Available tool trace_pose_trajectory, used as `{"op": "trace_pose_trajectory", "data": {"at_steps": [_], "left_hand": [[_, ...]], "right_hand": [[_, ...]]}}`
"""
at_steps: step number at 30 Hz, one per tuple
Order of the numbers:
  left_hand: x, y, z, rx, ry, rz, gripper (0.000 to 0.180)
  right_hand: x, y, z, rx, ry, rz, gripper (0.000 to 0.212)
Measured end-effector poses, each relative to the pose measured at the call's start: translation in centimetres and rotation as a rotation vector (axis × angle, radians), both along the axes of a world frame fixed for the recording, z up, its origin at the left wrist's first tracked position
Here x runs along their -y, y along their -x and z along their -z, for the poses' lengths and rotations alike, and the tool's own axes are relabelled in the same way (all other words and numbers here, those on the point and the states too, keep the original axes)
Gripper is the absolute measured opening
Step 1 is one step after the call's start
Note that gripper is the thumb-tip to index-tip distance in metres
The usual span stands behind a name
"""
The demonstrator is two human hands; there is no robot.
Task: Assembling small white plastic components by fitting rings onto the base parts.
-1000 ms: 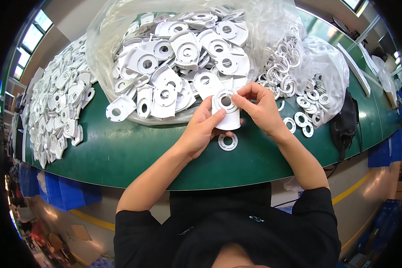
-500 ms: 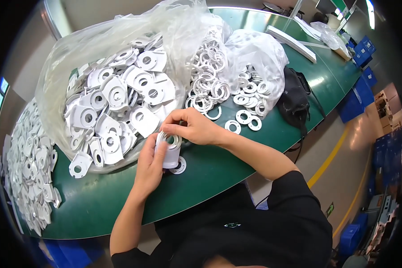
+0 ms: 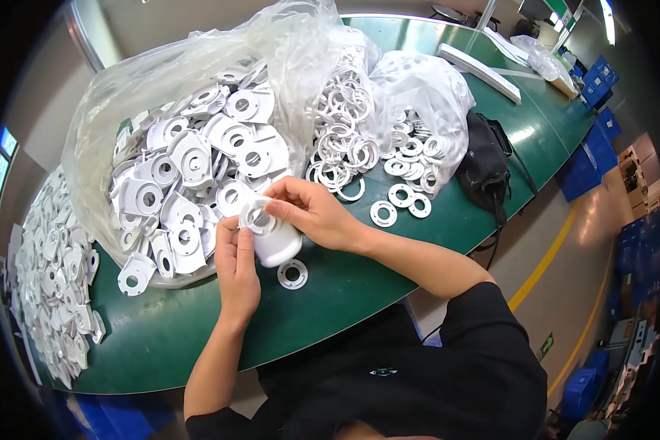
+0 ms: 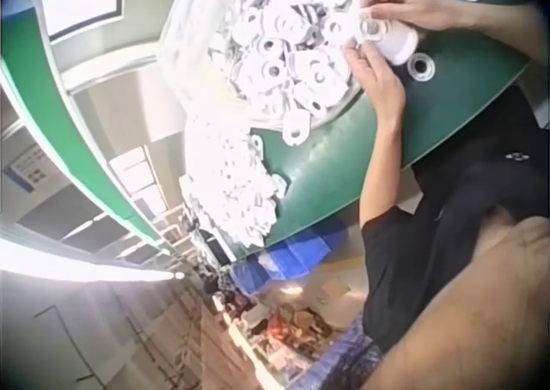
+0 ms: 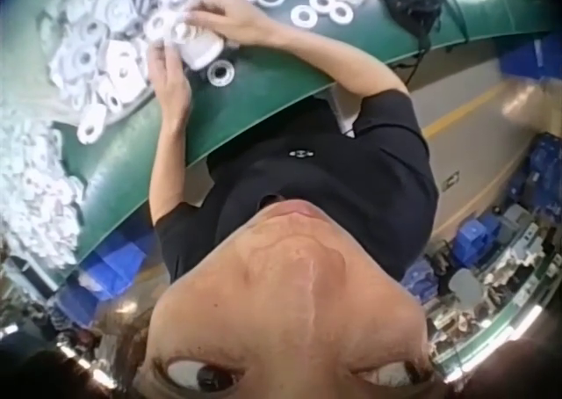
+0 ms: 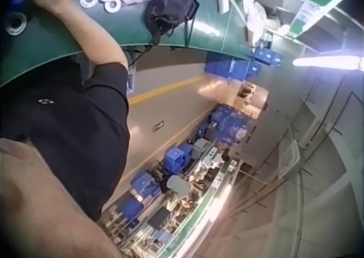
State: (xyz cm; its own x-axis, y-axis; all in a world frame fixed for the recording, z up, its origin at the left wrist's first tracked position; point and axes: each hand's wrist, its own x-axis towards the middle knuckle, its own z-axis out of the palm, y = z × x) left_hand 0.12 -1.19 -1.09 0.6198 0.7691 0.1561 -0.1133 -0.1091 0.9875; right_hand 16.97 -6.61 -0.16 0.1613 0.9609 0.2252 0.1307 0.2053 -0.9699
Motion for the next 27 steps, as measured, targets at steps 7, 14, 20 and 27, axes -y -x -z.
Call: {"op": "trace_pose_trajectory", "data": {"at_steps": [7, 14, 20, 27], "left_hand": [[0.5, 0.1, -0.4, 0.127, 0.237, 0.093, 0.029], [-0.4, 0.3, -1.1, -0.054, -0.020, 0.134, 0.029], [-0.7, 1.0, -0.7, -0.400, -0.419, -0.015, 0.032], [0.1, -0.2, 0.0, -0.043, -0.317, -0.107, 0.029]], "right_hand": [[-0.1, -0.1, 0.2, -0.069, -0.039, 0.031, 0.021], [0.1, 0.0, 0.3, 0.031, -0.070, -0.174, 0.019], [0.6, 0.4, 0.0, 0.317, 0.017, -0.105, 0.020], [0.1, 0.9, 0.1, -0.306, 0.063, -0.056, 0.016]]}}
